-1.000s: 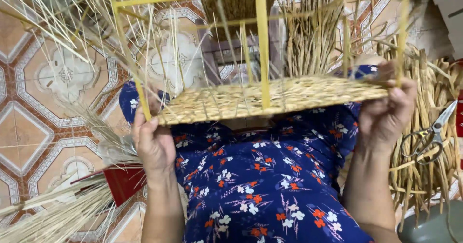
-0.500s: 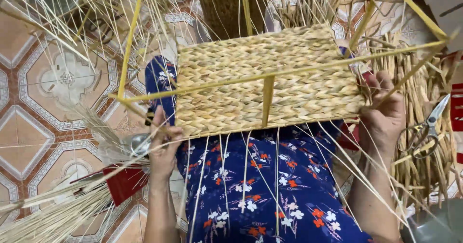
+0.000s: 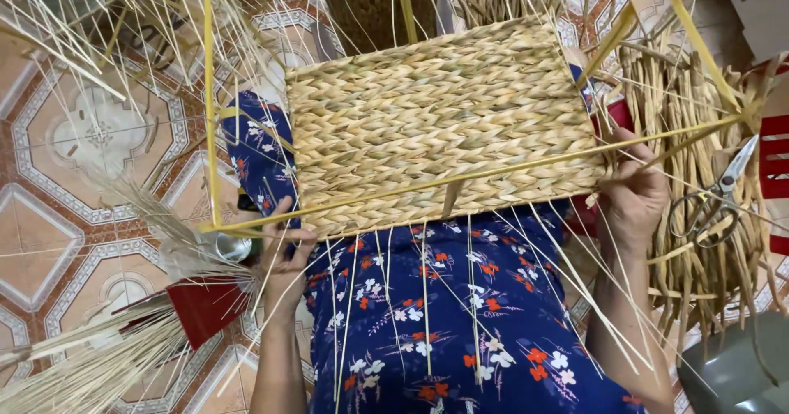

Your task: The person weaves dried plant fibers around a rectangular frame by hand, pulling individual strands through the structure and tucking them into the existing weave. They rotate the frame to work on different sides, occasionally using shears to trim excess material.

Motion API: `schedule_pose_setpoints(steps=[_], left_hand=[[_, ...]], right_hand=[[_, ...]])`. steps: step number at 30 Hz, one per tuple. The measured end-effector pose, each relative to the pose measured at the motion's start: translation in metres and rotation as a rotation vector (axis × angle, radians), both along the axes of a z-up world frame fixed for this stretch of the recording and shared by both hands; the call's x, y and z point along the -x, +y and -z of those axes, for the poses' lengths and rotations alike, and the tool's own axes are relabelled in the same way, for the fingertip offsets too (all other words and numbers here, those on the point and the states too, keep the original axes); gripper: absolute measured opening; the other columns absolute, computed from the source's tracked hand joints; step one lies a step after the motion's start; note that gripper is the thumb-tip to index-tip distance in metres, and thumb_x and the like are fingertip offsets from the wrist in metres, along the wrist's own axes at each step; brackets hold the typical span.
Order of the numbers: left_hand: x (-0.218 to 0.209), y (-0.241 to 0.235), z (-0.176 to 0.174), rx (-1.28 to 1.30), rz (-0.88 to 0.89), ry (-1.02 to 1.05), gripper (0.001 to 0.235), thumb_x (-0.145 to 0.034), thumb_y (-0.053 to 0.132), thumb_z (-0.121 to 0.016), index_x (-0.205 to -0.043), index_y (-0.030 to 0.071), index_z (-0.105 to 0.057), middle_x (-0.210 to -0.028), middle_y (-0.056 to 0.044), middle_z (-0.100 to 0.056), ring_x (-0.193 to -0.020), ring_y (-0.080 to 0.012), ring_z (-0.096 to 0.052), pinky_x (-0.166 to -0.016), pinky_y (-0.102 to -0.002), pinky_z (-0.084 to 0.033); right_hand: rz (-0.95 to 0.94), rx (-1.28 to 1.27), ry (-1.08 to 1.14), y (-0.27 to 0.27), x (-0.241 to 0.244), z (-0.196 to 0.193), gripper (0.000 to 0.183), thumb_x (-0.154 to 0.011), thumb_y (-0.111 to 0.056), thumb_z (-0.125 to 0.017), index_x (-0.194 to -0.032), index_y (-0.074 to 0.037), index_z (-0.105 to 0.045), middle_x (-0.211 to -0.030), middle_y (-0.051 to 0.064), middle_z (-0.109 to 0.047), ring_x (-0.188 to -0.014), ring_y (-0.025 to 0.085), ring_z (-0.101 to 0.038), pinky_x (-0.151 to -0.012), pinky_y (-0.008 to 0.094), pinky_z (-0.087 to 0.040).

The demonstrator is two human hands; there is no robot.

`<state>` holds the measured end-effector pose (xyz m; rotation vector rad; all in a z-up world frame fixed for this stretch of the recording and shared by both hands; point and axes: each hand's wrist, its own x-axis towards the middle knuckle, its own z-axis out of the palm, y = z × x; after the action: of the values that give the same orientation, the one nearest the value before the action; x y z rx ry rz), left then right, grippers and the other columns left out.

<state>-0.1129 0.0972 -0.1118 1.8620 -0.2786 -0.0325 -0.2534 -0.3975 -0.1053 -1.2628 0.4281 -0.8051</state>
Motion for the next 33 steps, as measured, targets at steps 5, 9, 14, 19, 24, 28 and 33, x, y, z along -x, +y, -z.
schedule_pose_setpoints(steps=[5, 9, 14, 19, 24, 28, 33], left_hand=[[0.006, 0.013, 0.011, 0.092, -0.018, 0.047, 0.013, -0.089, 0.006, -0.077, -0.097, 0.014, -0.072, -0.153, -0.01, -0.052, -0.145, -0.0269, -0.048, -0.123, -0.042, -0.04], [0.005, 0.024, 0.003, 0.22, -0.081, 0.194, 0.012, -0.09, 0.007, -0.077, -0.099, 0.012, -0.072, -0.155, -0.012, -0.053, -0.111, -0.0179, -0.06, -0.099, -0.034, -0.052], [-0.003, 0.031, -0.028, 0.054, -0.017, 0.198, 0.016, -0.092, 0.009, -0.071, -0.108, 0.008, -0.072, -0.157, -0.016, -0.052, -0.118, -0.0185, -0.063, -0.1, -0.034, -0.055], [-0.025, 0.018, -0.071, -0.004, 0.106, 0.041, 0.034, -0.097, 0.01, -0.066, -0.13, 0.006, -0.066, -0.16, -0.018, -0.048, -0.143, -0.0265, -0.05, -0.115, -0.041, -0.047], [-0.067, 0.006, -0.066, 0.173, 0.234, 0.055, 0.047, -0.112, 0.015, -0.049, -0.157, 0.004, -0.044, -0.157, -0.014, -0.052, -0.142, -0.0245, -0.054, -0.124, -0.041, -0.041], [-0.095, -0.015, -0.06, 0.031, 0.092, 0.073, 0.05, -0.112, 0.019, -0.047, -0.159, 0.005, -0.04, -0.14, -0.013, -0.065, -0.127, -0.0194, -0.061, -0.108, -0.034, -0.046], [-0.118, -0.015, -0.047, 0.046, 0.077, -0.019, 0.053, -0.116, 0.034, -0.051, -0.159, 0.004, -0.043, -0.122, -0.009, -0.07, -0.115, -0.0141, -0.067, -0.104, -0.027, -0.05]], right_hand=[[-0.084, 0.066, 0.002, 0.011, -0.002, -0.016, 0.029, -0.083, 0.022, -0.053, -0.096, -0.003, -0.06, -0.145, 0.02, -0.064, -0.126, 0.022, -0.065, -0.1, 0.034, -0.051], [-0.187, 0.122, 0.0, 0.02, -0.006, -0.025, 0.027, -0.089, 0.022, -0.056, -0.101, -0.002, -0.059, -0.141, 0.021, -0.064, -0.121, 0.021, -0.065, -0.117, 0.037, -0.052], [-0.201, 0.129, 0.072, 0.026, -0.014, -0.039, 0.037, -0.085, 0.02, -0.055, -0.113, -0.004, -0.062, -0.144, 0.017, -0.062, -0.133, 0.023, -0.064, -0.12, 0.039, -0.053], [-0.138, 0.21, 0.22, 0.025, -0.033, -0.077, 0.049, -0.087, 0.017, -0.052, -0.131, 0.0, -0.064, -0.138, 0.016, -0.065, -0.121, 0.022, -0.067, -0.104, 0.037, -0.058], [-0.248, 0.329, 0.397, -0.007, -0.076, -0.092, 0.054, -0.095, 0.009, -0.046, -0.147, 0.001, -0.058, -0.127, 0.013, -0.067, -0.11, 0.019, -0.07, -0.101, 0.031, -0.059], [-0.206, 0.423, 0.49, -0.027, -0.121, -0.06, 0.055, -0.093, 0.011, -0.046, -0.144, -0.002, -0.061, -0.125, 0.011, -0.07, -0.107, 0.016, -0.07, -0.094, 0.029, -0.058], [-0.093, 0.543, 0.514, -0.038, -0.165, -0.042, 0.045, -0.106, 0.007, -0.04, -0.137, -0.009, -0.068, -0.106, 0.012, -0.071, -0.087, 0.014, -0.074, -0.073, 0.029, -0.064]])
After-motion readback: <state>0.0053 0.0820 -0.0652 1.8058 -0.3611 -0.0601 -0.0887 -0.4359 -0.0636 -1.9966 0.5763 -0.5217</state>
